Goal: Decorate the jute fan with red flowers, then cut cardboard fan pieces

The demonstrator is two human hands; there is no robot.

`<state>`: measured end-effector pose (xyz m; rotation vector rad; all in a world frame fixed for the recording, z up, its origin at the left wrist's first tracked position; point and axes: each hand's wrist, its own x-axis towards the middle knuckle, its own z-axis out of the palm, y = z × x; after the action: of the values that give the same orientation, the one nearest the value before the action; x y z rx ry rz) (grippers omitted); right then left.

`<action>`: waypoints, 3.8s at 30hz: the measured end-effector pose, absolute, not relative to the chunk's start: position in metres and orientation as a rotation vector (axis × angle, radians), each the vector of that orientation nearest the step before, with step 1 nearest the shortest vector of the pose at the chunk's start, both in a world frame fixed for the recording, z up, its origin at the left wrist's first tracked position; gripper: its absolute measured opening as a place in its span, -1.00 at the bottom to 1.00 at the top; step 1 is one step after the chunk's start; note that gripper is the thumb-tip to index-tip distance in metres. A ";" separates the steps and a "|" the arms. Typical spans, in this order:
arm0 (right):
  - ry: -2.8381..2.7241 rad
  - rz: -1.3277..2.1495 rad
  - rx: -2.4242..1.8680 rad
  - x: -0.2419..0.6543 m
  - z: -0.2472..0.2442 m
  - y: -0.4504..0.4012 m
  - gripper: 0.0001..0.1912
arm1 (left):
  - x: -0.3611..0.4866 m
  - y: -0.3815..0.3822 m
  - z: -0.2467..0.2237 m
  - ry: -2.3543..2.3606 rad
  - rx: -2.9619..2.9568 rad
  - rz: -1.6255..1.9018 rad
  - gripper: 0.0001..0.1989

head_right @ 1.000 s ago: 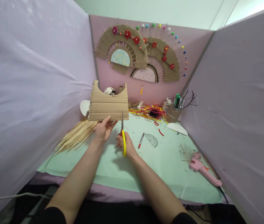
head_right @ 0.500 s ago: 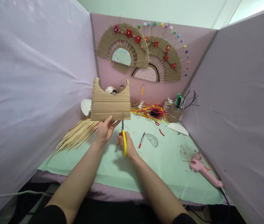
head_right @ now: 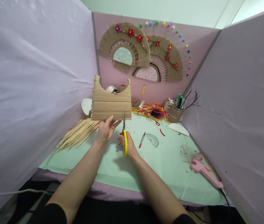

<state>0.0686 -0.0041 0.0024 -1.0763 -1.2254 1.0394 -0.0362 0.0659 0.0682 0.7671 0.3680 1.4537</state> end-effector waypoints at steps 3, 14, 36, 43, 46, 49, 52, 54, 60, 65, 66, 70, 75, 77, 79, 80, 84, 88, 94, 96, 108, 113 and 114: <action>-1.226 1.025 -1.077 0.068 0.004 -0.005 -0.45 | -0.036 0.066 0.068 0.359 0.761 1.446 -0.56; -1.247 0.906 -1.227 0.069 0.003 -0.006 -0.64 | -0.033 0.064 0.066 0.367 0.768 1.447 -0.58; -1.208 0.902 -1.294 0.068 0.004 -0.009 -0.63 | -0.030 0.064 0.061 0.354 0.744 1.440 -0.55; -1.283 0.869 -1.235 0.070 0.000 -0.006 -0.61 | -0.031 0.064 0.061 0.358 0.751 1.447 -0.57; -1.308 0.883 -1.197 0.070 -0.001 -0.007 -0.60 | -0.030 0.065 0.060 0.357 0.752 1.445 -0.57; -1.299 0.888 -1.201 0.070 -0.001 -0.006 -0.60 | -0.030 0.065 0.060 0.370 0.752 1.445 -0.57; -1.276 0.898 -1.197 0.070 -0.003 -0.005 -0.60 | -0.030 0.065 0.059 0.369 0.754 1.444 -0.56; -1.262 0.912 -1.188 0.070 -0.003 -0.004 -0.60 | -0.030 0.065 0.060 0.364 0.757 1.446 -0.55; -1.238 0.907 -1.227 0.069 0.000 -0.007 -0.60 | -0.030 0.063 0.062 0.364 0.775 1.444 -0.56; -1.232 0.862 -1.292 0.068 0.003 -0.010 -0.59 | -0.030 0.062 0.062 0.374 0.760 1.440 -0.57; -1.233 0.857 -1.303 0.068 0.003 -0.010 -0.58 | -0.029 0.062 0.062 0.375 0.758 1.439 -0.57; -1.249 0.852 -1.307 0.068 0.003 -0.011 -0.59 | -0.029 0.061 0.062 0.388 0.748 1.441 -0.58; -1.248 0.871 -1.304 0.068 0.005 -0.012 -0.60 | -0.028 0.061 0.062 0.395 0.744 1.441 -0.57; -1.250 0.866 -1.305 0.067 0.005 -0.012 -0.58 | -0.028 0.061 0.062 0.388 0.741 1.441 -0.57; -1.248 0.862 -1.299 0.066 0.004 -0.013 -0.57 | -0.028 0.060 0.062 0.384 0.737 1.440 -0.56; -1.245 0.861 -1.298 0.066 0.004 -0.013 -0.57 | -0.028 0.060 0.062 0.385 0.737 1.438 -0.56; -1.244 0.852 -1.308 0.065 0.004 -0.015 -0.57 | -0.028 0.060 0.062 0.387 0.740 1.431 -0.57; -1.241 0.833 -1.318 0.063 0.007 -0.017 -0.55 | -0.029 0.060 0.063 0.380 0.737 1.430 -0.59; -1.212 0.836 -1.317 0.061 0.007 -0.018 -0.56 | -0.029 0.060 0.063 0.388 0.746 1.420 -0.57; -1.205 0.844 -1.307 0.060 0.006 -0.019 -0.56 | -0.029 0.061 0.062 0.380 0.749 1.420 -0.57; -1.179 0.856 -1.332 0.058 0.015 -0.025 -0.56 | -0.033 0.063 0.062 0.359 0.719 1.398 -0.61; -1.203 0.845 -1.354 0.057 0.015 -0.024 -0.57 | -0.031 0.068 0.059 0.372 0.589 1.357 -0.68; -1.212 0.839 -1.363 0.056 0.014 -0.024 -0.58 | -0.030 0.069 0.059 0.390 0.566 1.358 -0.69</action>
<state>0.0563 -0.0238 0.0140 -1.3633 -1.2118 0.8392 -0.0304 0.0693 0.0588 0.5659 0.3904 1.3579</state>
